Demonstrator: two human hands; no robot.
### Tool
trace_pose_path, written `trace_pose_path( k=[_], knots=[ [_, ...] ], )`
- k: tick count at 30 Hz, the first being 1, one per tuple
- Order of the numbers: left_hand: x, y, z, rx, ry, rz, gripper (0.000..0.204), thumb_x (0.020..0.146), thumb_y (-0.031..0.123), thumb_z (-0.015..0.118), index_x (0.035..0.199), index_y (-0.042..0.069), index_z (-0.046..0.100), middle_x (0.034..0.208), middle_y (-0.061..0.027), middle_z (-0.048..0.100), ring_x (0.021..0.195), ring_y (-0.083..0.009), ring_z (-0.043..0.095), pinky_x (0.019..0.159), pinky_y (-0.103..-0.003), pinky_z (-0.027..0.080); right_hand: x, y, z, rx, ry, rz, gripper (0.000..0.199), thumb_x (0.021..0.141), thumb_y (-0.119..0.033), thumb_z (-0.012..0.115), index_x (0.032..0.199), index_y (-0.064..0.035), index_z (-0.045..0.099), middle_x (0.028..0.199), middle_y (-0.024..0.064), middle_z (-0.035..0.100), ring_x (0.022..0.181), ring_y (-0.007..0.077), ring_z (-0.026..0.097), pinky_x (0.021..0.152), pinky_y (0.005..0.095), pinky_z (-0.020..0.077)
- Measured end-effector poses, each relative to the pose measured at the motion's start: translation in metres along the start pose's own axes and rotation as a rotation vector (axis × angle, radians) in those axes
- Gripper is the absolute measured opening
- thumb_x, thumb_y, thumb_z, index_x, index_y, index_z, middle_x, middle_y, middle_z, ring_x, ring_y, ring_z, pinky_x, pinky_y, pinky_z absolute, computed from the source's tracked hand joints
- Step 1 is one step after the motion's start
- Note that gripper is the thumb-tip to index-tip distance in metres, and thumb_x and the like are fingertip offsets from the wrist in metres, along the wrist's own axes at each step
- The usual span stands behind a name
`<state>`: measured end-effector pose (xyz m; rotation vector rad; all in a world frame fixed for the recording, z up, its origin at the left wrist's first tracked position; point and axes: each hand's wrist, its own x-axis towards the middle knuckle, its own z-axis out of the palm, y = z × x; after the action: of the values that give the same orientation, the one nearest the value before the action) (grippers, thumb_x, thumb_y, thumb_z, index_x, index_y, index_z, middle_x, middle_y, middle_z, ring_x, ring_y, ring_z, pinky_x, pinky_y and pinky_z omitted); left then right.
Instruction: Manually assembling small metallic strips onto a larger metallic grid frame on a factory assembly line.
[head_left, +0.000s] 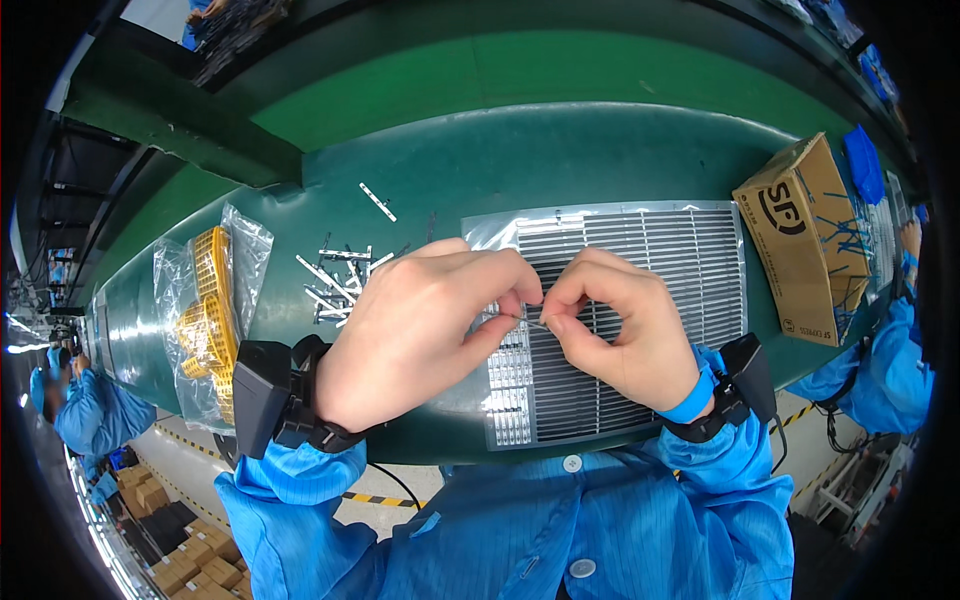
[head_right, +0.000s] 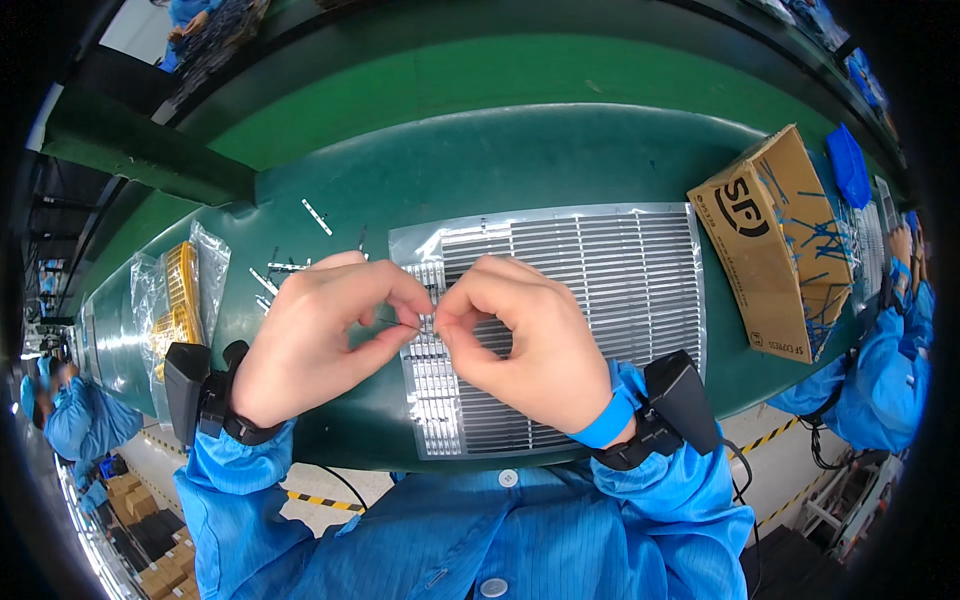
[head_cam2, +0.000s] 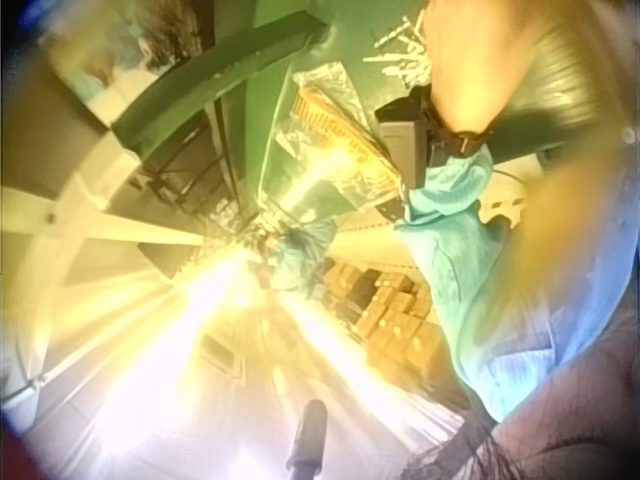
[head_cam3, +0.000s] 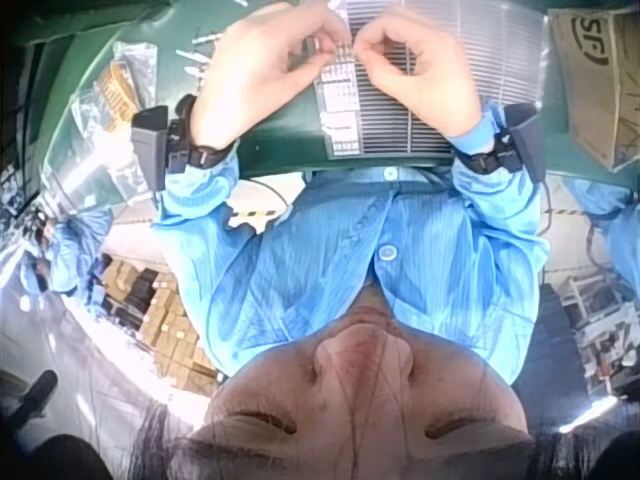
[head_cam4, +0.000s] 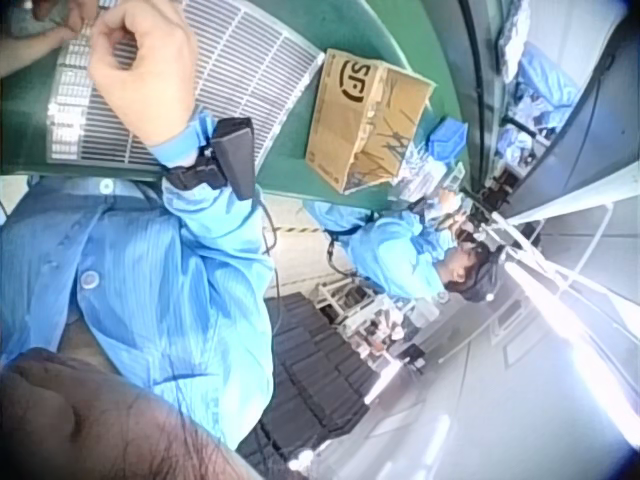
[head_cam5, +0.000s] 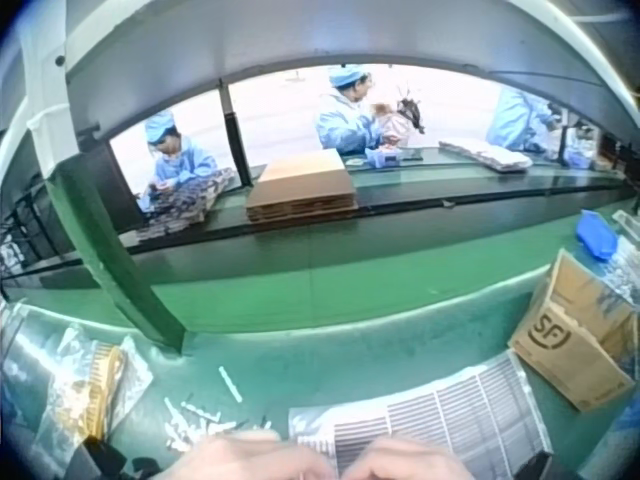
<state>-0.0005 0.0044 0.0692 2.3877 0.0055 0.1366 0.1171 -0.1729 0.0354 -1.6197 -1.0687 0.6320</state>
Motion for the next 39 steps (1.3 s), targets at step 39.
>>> trace_pose_path(
  k=[39],
  knots=[
    [0.015,-0.019,-0.002,-0.704,0.074,-0.215,0.018,0.084,-0.011,0.064,0.098,0.0,0.062,0.093,-0.0022,0.062,0.088,-0.0086,0.058,0.08,-0.024,0.047,-0.092,-0.01,-0.206,-1.11,0.957,0.048,0.007,0.09,-0.01,0.065,0.089,-0.0024,0.063,0.083,0.0034,0.061,0.083,0.0165,0.057,0.075,0.0293,0.0449]
  ],
)
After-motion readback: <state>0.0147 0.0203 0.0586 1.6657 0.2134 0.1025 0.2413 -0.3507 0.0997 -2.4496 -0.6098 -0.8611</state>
